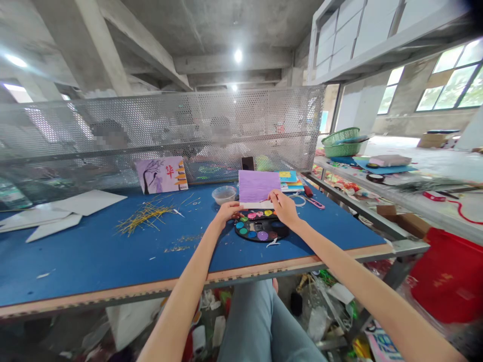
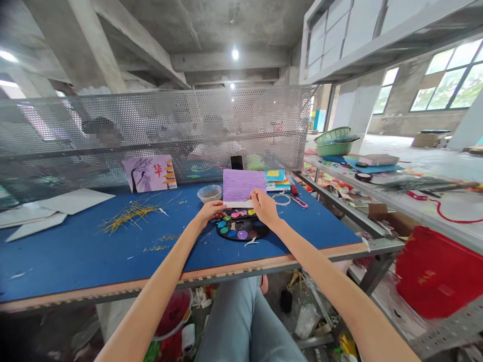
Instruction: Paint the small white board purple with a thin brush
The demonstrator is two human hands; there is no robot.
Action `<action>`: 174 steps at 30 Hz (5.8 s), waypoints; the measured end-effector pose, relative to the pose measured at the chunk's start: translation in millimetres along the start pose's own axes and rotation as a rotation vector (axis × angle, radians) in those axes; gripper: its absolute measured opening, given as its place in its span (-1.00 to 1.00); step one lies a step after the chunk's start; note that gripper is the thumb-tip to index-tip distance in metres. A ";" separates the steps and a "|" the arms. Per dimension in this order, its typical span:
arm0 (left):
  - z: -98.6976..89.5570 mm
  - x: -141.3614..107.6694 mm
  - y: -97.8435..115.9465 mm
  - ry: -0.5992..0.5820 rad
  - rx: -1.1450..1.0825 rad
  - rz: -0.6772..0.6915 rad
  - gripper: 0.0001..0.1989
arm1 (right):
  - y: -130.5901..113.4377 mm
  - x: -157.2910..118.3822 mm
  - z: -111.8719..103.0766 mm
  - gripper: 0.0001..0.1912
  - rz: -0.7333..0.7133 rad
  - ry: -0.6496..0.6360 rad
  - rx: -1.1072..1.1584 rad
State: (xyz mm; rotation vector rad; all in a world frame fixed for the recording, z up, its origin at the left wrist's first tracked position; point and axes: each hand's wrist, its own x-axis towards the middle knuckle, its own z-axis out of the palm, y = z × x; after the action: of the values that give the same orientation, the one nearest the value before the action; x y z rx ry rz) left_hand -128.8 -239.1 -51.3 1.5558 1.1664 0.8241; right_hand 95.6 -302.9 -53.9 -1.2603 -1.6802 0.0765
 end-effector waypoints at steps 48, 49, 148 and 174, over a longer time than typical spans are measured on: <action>-0.7 3.1 -2.5 -0.005 0.016 -0.010 -0.75 | -5.7 -1.4 2.0 -0.60 -0.069 -0.074 -0.036; -0.6 3.3 -2.8 -0.004 0.017 -0.009 -0.75 | -5.2 -1.2 2.3 -0.62 -0.071 -0.074 -0.044; -1.5 4.1 -1.6 -0.016 0.001 0.003 -0.76 | 9.4 13.5 -11.2 -0.32 0.156 0.166 0.257; -0.9 1.2 0.1 -0.001 0.026 0.003 -0.76 | 10.5 6.0 -5.6 -0.45 0.033 0.093 -0.060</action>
State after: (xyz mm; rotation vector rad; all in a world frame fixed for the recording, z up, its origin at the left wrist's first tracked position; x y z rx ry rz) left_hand -129.2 -237.8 -51.1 1.5794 1.1784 0.8129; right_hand 107.1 -296.2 -53.0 -1.3164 -1.5927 -0.0126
